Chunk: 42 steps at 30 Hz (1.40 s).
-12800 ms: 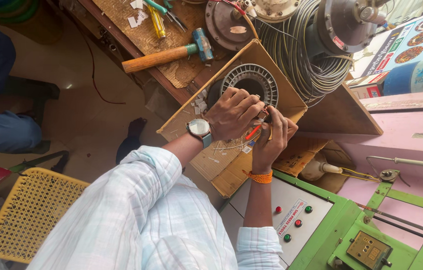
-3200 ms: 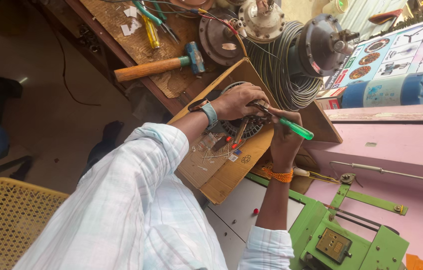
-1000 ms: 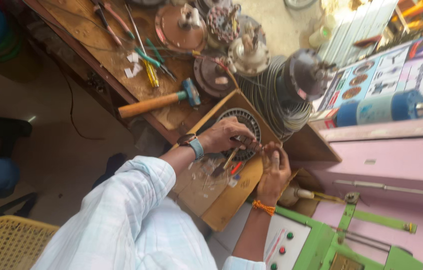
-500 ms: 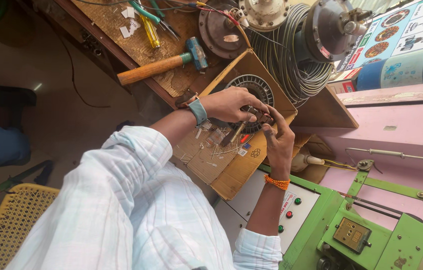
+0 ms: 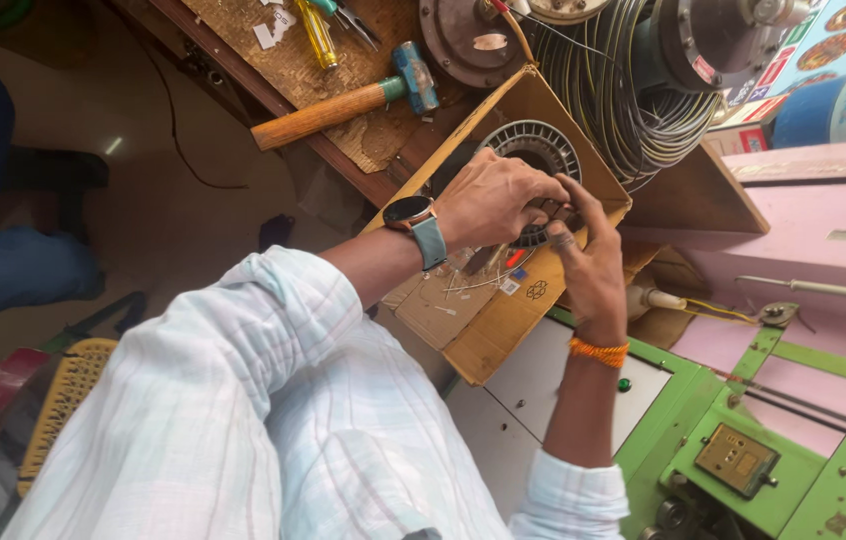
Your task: The person uses scissors to trim white insulating tape on a motor stator and then uses a green screwdriver to adjust internal components. The work is performed on a cluttered workbench with various tools and electrical parts visible.
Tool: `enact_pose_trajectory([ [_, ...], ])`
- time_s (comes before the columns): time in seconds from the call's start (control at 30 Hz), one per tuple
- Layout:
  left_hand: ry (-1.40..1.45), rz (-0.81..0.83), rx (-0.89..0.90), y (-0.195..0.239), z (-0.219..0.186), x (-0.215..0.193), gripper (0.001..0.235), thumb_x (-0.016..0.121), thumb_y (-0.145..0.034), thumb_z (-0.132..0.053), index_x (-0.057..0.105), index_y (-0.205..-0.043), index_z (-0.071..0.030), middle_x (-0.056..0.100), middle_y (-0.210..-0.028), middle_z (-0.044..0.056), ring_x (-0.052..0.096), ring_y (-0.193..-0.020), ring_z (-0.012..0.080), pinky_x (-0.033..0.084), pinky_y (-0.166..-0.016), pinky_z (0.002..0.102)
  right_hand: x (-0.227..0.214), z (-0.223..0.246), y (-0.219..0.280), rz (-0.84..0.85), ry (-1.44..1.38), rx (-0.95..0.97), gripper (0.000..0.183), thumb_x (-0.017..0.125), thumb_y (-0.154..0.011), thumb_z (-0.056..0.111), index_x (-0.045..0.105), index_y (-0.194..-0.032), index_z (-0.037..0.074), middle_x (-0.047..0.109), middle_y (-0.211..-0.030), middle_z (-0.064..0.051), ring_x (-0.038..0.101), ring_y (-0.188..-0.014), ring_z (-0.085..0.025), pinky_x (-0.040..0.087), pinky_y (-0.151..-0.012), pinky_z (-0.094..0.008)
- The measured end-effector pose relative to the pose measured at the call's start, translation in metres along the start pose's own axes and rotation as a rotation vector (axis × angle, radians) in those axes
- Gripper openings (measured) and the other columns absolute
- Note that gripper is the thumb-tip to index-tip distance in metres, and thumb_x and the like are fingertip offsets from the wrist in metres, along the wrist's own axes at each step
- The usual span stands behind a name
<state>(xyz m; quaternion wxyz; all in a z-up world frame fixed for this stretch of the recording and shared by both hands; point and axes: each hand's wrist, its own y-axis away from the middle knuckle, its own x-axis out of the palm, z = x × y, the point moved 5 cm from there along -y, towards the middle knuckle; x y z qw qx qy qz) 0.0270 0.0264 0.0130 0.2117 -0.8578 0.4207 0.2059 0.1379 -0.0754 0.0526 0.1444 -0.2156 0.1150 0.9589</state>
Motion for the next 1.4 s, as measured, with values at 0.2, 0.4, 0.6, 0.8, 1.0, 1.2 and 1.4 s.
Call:
enact_pose_trajectory([
  [0.2, -0.128, -0.437, 0.391, 0.028, -0.009, -0.025, 0.068, 0.075, -0.065, -0.05, 0.069, -0.126, -0.019, 0.073, -0.125, 0.008, 0.064, -0.114, 0.0302, 0.043, -0.088, 0.042, 0.023, -0.003, 0.058, -0.483, 0.096, -0.258, 0.058, 0.068, -0.106, 0.041, 0.053, -0.145, 0.001, 0.056, -0.145, -0.01, 0.054, -0.135, -0.022, 0.05, -0.111, -0.035],
  [0.4, 0.18, -0.523, -0.303, 0.083, 0.073, -0.05, 0.032, 0.062, -0.103, -0.039, 0.071, -0.119, -0.013, 0.076, -0.101, 0.007, 0.067, -0.095, 0.0276, 0.053, -0.084, 0.042, 0.126, -0.117, 0.089, -0.155, 0.038, 0.247, 0.023, 0.064, -0.1, 0.018, 0.072, -0.116, 0.002, 0.076, -0.1, -0.01, 0.074, -0.083, -0.016, 0.058, -0.075, -0.031],
  [0.6, 0.373, -0.393, -0.377, 0.14, 0.099, -0.044, 0.038, 0.047, -0.11, -0.036, 0.07, -0.098, -0.008, 0.069, -0.068, 0.007, 0.072, -0.062, 0.0196, 0.055, -0.063, 0.036, 0.181, -0.129, 0.015, -0.102, 0.58, -0.163, 0.027, 0.063, -0.096, 0.008, 0.066, -0.123, 0.007, 0.072, -0.104, -0.015, 0.073, -0.085, -0.033, 0.057, -0.076, -0.044],
  [0.8, 0.313, -0.219, -0.538, 0.183, 0.099, -0.041, 0.036, 0.046, -0.105, -0.034, 0.07, -0.096, -0.009, 0.07, -0.067, 0.006, 0.07, -0.059, 0.0224, 0.054, -0.06, 0.037, 0.197, -0.138, -0.016, -0.062, 0.817, -0.086, 0.037, 0.061, -0.095, 0.014, 0.058, -0.131, 0.01, 0.067, -0.12, -0.018, 0.07, -0.088, -0.041, 0.056, -0.069, -0.05],
  [1.0, 0.475, -0.312, -0.487, 0.172, 0.091, -0.042, 0.033, 0.052, -0.101, -0.034, 0.071, -0.096, -0.008, 0.071, -0.07, 0.007, 0.075, -0.066, 0.0228, 0.056, -0.063, 0.039, 0.187, -0.128, -0.013, -0.086, 0.701, -0.048, 0.026, 0.062, -0.098, 0.017, 0.059, -0.122, 0.008, 0.067, -0.11, -0.016, 0.069, -0.097, -0.039, 0.053, -0.074, -0.051],
  [1.2, 0.437, -0.309, -0.402, 0.14, 0.091, -0.007, 0.029, 0.059, -0.097, -0.03, 0.074, -0.088, -0.007, 0.074, -0.079, 0.011, 0.074, -0.069, 0.028, 0.057, -0.068, 0.039, 0.171, -0.121, 0.008, -0.366, 0.457, -0.167, 0.018, 0.065, -0.099, 0.017, 0.062, -0.111, 0.003, 0.065, -0.105, -0.019, 0.064, -0.097, -0.036, 0.05, -0.081, -0.043],
  [1.4, 0.279, -0.245, -0.463, 0.117, 0.091, 0.027, 0.019, 0.07, -0.086, -0.022, 0.077, -0.091, -0.005, 0.077, -0.084, 0.016, 0.073, -0.08, 0.0286, 0.056, -0.074, 0.04, 0.149, -0.127, 0.043, -0.213, -0.533, 0.203, 0.013, 0.068, -0.095, 0.009, 0.065, -0.106, 0.003, 0.069, -0.101, -0.006, 0.066, -0.091, -0.014, 0.057, -0.081, -0.027],
])
